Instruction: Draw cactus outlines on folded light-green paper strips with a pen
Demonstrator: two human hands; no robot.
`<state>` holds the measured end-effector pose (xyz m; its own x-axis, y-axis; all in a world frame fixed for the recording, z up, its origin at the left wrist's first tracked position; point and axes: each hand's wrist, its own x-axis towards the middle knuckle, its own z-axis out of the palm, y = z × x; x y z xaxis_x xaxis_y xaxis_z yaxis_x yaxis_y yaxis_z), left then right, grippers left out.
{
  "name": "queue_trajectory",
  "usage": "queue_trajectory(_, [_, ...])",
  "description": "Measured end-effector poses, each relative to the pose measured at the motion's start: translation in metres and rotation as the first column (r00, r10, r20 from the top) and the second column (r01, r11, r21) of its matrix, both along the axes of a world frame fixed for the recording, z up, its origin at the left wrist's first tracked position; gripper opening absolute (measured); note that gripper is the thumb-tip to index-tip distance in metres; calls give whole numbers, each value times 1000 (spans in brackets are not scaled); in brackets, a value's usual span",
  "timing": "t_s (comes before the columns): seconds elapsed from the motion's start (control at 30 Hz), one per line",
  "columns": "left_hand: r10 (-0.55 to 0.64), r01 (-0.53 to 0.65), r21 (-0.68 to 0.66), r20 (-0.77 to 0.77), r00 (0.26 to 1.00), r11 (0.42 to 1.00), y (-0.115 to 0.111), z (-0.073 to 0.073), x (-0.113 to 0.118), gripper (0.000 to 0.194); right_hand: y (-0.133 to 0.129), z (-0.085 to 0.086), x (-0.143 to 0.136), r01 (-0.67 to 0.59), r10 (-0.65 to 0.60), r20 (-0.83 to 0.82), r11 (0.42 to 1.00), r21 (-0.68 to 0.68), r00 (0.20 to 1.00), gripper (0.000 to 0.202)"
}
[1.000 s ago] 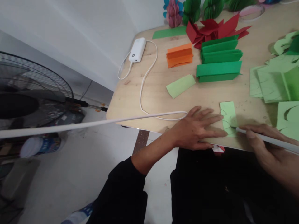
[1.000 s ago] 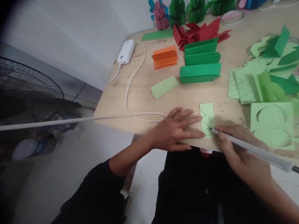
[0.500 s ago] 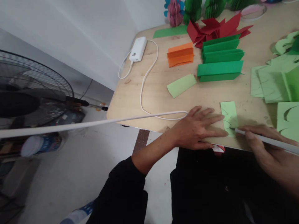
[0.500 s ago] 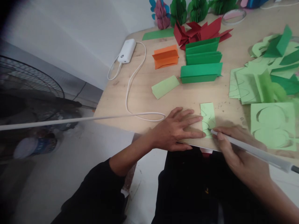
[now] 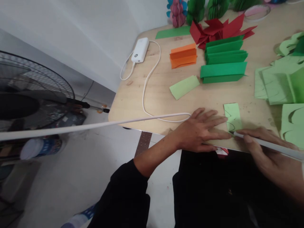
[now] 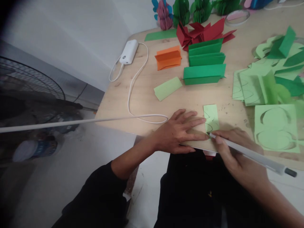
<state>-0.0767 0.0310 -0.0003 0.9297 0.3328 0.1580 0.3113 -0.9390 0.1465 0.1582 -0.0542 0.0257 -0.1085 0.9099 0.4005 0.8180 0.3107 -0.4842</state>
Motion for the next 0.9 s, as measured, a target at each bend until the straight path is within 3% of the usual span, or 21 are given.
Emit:
queue_trajectory(0.47, [-11,15,-53,80,997,998,1,0,0,51,-2,-3,3,-14,13,-31,1000,-16,999,22])
queue_trajectory(0.9, [1,1,-65,32,1000,998,1,1,0,52,-3,-3,6,37,-39,-35,997,-65,999,27])
